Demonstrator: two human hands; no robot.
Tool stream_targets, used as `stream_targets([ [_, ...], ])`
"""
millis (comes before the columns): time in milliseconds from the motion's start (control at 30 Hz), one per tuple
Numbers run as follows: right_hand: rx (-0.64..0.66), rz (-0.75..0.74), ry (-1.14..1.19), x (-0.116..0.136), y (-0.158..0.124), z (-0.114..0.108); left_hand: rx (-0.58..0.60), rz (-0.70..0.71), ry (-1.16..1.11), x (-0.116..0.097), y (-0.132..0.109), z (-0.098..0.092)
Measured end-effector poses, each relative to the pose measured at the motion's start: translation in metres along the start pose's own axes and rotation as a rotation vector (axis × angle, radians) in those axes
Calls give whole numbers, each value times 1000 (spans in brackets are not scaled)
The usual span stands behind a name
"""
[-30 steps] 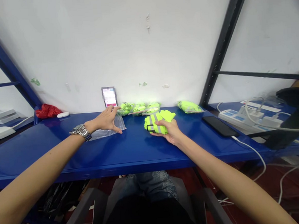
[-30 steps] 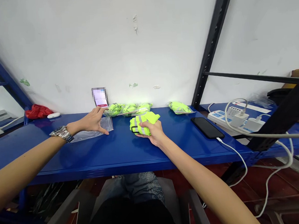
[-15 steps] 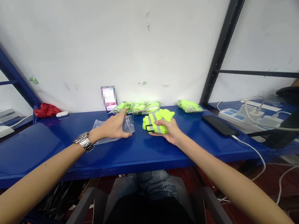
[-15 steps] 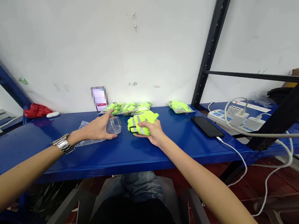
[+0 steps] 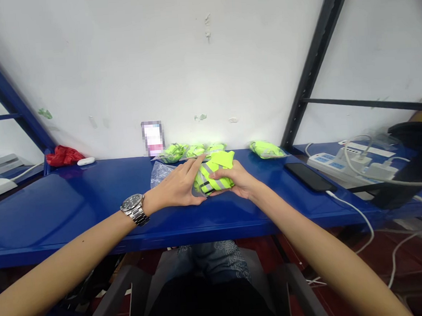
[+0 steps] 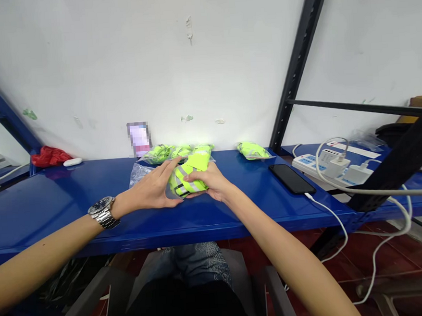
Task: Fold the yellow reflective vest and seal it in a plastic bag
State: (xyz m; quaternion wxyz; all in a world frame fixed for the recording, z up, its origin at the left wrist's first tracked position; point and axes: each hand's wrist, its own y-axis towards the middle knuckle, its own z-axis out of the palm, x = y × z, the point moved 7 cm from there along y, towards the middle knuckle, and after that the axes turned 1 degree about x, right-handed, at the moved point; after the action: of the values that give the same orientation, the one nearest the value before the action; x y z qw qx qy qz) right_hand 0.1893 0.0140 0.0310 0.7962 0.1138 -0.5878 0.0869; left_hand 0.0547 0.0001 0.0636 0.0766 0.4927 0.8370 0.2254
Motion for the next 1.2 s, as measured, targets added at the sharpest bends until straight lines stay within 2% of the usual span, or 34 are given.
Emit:
stream_targets([
  [100, 18, 6, -54, 8, 1, 5, -29, 43, -36, -1, 2, 2],
  [233, -20, 2, -109, 15, 5, 8, -70, 15, -48, 3, 6, 4],
  [400, -75, -157, -137, 13, 14, 8, -183, -50, -61, 2, 10, 1],
  [600, -107, -242, -240, 1, 16, 14, -189, -85, 91, -3, 16, 6],
  [700, -102, -247, -304, 3, 10, 14, -195, -44, 148, -8, 16, 4],
  [767, -46, -216, -312, 3, 4, 12, -195, -5, 145, -12, 14, 1],
  [900, 179, -102, -204, 0, -10, 13, -176, 65, 141, -20, 13, -4],
  [1000, 313, -72, -151, -2, -17, 13, -156, 99, 189, -30, 15, -5],
  [1067, 350, -96, -230, -3, -18, 12, -133, 106, 224, -36, 16, -2],
  [1200, 345, -185, -509, -3, -15, 7, -136, 99, 259, -41, 15, 2],
])
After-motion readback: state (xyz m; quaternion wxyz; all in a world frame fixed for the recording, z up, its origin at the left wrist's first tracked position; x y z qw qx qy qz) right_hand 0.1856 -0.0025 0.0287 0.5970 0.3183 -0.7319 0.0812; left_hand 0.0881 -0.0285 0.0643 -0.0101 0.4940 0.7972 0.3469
